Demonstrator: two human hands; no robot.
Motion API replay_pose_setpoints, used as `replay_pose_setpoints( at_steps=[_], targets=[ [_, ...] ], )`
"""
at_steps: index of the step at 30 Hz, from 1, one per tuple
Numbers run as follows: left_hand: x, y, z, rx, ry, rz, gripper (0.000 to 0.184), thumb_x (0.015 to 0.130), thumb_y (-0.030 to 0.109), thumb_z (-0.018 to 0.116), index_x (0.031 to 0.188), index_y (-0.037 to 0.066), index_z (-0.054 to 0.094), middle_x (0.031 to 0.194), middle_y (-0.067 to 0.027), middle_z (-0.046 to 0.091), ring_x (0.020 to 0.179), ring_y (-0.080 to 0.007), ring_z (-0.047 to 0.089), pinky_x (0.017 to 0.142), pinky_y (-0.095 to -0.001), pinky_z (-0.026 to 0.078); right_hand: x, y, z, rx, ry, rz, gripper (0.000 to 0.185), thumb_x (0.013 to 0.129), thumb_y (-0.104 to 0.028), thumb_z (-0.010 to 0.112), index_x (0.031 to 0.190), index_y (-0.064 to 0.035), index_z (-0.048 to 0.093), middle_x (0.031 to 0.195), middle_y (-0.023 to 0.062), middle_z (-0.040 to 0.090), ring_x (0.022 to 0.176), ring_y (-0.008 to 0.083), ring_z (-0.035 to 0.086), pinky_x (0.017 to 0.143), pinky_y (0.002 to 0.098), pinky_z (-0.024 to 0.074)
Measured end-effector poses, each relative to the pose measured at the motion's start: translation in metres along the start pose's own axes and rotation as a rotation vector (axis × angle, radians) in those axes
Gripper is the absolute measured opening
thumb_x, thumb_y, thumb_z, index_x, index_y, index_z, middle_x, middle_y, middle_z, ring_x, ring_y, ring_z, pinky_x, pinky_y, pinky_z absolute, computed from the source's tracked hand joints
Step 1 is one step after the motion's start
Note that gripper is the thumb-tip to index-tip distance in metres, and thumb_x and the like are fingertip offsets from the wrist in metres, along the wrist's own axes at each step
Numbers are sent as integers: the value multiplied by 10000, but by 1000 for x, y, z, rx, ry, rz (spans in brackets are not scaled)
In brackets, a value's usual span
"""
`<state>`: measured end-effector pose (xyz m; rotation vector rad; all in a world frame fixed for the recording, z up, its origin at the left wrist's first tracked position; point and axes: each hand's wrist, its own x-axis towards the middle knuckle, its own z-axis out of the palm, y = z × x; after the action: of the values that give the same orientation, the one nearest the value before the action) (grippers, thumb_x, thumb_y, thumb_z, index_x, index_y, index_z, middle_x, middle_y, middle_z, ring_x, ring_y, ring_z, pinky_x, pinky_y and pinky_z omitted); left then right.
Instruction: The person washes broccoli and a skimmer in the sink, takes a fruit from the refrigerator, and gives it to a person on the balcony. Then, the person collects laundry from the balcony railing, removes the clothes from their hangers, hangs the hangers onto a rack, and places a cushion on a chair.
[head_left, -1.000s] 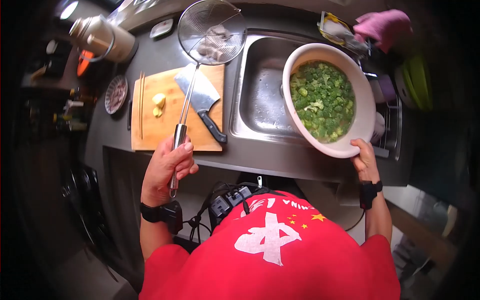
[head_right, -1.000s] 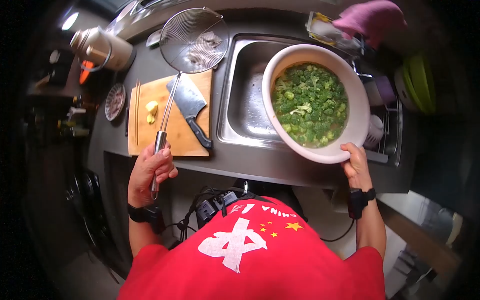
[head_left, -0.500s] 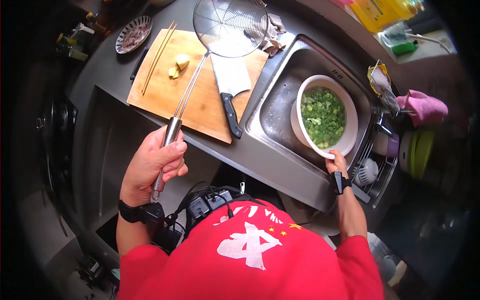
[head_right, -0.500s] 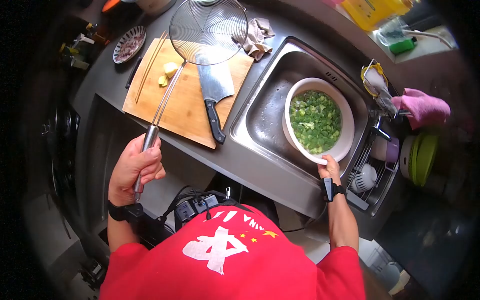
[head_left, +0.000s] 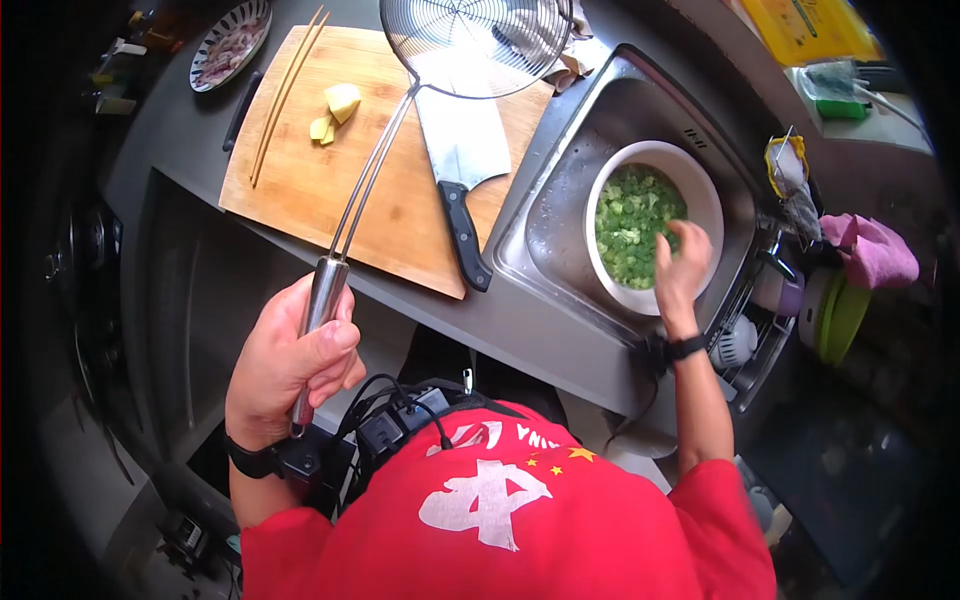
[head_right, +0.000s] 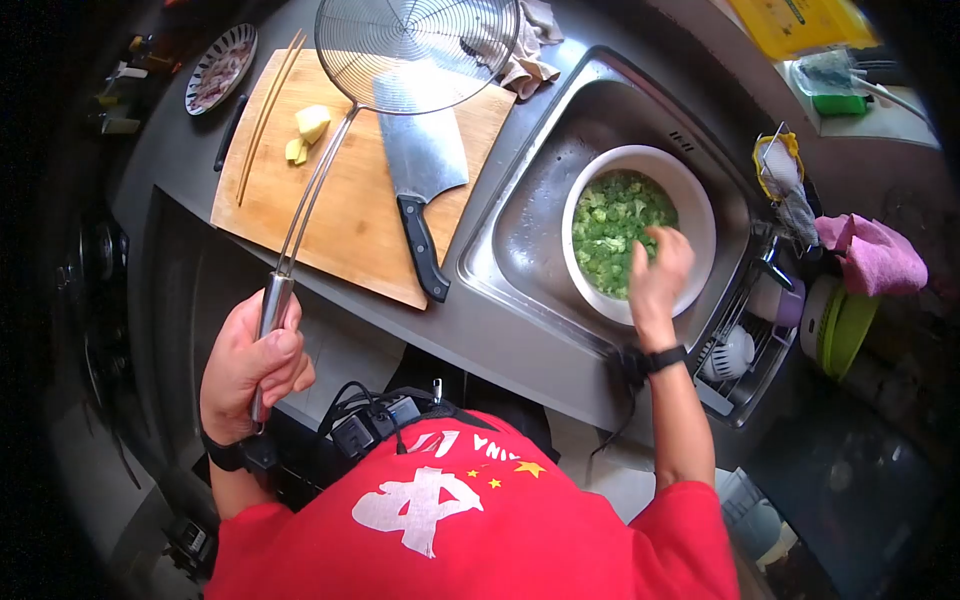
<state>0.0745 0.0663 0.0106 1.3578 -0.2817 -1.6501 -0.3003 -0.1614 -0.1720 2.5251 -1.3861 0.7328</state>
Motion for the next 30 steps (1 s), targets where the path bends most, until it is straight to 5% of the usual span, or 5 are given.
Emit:
replay_pose_setpoints(
  at_steps=[2, 6, 11, 15, 30],
  targets=[
    [1, 4, -2, -19, -16, -11, 260, 877, 167, 676, 898, 69, 435, 516, 37, 400, 368, -55, 354, 508, -231, 422, 33, -31, 32, 526, -317, 373, 118, 779, -29, 665, 888, 14, 673, 792, 122, 670, 737, 254, 656, 695, 341, 525],
    [-2, 5, -8, -30, 3, 17, 276, 875, 173, 676, 911, 61, 426, 502, 32, 396, 363, -56, 351, 485, -230, 379, 62, -62, 141, 856, -606, 854, 127, 799, -34, 624, 886, -2, 711, 783, 166, 696, 806, 262, 698, 735, 351, 539],
    [-9, 0, -25, -68, 24, 43, 284, 866, 173, 680, 914, 57, 426, 488, 18, 403, 347, -68, 351, 463, -242, 370, 57, -81, 220, 400, -609, 527, 172, 784, -2, 560, 888, 64, 681, 1020, 285, 643, 967, 414, 635, 839, 451, 506],
    [-14, -4, -34, -72, 85, 49, 315, 854, 206, 698, 912, 67, 421, 474, 24, 388, 335, -65, 343, 448, -242, 371, 50, -69, 238, 184, -333, 399, 182, 834, 5, 500, 946, 66, 629, 1083, 255, 561, 980, 428, 577, 851, 466, 492],
    [-24, -18, -46, -88, 173, 48, 308, 851, 216, 699, 925, 76, 436, 470, 37, 389, 326, -53, 337, 438, -239, 376, 74, -63, 255, 215, -444, 729, 148, 814, -80, 602, 842, 19, 709, 920, 258, 673, 900, 407, 664, 752, 439, 546]
  ],
)
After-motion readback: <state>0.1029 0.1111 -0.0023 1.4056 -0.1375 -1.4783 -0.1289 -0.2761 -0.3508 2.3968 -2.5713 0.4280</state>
